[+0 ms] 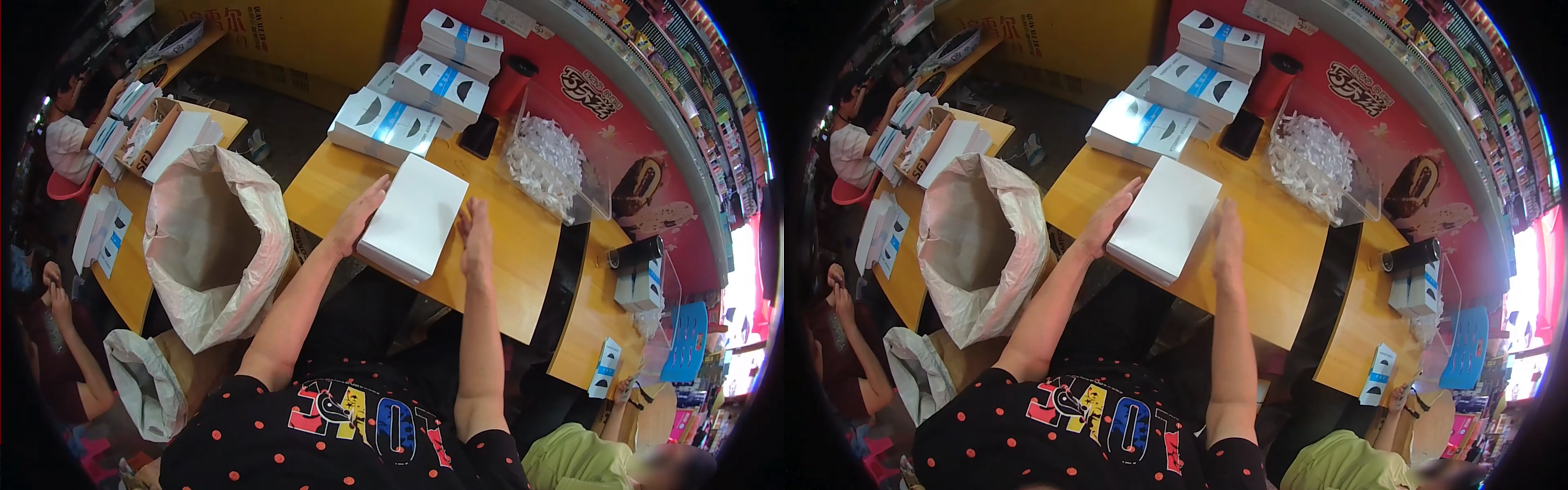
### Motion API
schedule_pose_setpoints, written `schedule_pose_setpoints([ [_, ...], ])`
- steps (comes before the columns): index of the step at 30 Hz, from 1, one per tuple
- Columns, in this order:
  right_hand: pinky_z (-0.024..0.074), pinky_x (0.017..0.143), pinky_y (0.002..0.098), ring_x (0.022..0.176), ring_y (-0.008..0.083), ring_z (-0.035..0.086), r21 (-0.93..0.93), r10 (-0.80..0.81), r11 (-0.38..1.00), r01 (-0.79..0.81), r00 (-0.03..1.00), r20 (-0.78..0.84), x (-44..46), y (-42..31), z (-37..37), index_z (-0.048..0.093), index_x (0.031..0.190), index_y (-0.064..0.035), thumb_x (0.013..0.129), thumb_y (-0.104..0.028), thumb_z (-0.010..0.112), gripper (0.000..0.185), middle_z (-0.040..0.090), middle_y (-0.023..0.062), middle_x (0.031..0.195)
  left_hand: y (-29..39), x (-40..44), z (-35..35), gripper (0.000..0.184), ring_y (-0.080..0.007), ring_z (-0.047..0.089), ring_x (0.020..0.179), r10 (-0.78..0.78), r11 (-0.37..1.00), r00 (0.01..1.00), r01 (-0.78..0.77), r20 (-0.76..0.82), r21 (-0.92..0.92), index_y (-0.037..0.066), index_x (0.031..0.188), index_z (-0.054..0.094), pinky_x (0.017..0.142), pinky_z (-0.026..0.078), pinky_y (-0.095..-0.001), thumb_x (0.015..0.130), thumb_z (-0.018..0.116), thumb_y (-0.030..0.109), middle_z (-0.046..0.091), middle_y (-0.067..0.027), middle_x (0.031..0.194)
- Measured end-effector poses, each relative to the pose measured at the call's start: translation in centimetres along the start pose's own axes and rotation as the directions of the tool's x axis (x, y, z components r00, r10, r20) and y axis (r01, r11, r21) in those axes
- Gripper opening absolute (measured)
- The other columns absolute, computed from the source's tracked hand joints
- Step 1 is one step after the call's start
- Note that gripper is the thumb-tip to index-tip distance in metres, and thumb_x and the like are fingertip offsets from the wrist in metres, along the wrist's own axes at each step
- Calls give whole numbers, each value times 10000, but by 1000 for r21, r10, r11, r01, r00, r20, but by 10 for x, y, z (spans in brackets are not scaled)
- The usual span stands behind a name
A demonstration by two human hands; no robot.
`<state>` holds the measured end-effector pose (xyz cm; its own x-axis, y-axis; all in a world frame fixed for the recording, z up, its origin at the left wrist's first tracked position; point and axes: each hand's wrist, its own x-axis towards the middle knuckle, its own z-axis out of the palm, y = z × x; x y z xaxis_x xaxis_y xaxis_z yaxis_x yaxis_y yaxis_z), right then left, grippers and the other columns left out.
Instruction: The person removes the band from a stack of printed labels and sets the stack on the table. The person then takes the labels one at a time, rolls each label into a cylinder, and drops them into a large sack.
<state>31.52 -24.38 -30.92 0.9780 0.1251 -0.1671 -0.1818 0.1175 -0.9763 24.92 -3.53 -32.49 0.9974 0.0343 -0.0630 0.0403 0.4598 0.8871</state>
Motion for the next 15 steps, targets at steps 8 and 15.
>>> schedule_pose_setpoints([
  [8,382,956,315,1075,264,550,-457,-20,884,93,987,161,70,15,-35,571,1118,90,946,-561,312,721,618,196,1092,2,-4,1,559,-178,398,1262,-18,999,998,20,58,-26,3,1425,262,1027,341,-284,962,417,274,365,-116,1421],
  [15,391,961,327,1139,295,532,-566,-298,766,305,948,107,30,-6,-20,563,1167,29,958,-442,403,539,593,191,1175,-2,-6,-5,526,-181,425,1243,-10,991,999,3,-51,-132,-23,1383,334,1022,353,-301,946,484,228,420,-133,1376],
])
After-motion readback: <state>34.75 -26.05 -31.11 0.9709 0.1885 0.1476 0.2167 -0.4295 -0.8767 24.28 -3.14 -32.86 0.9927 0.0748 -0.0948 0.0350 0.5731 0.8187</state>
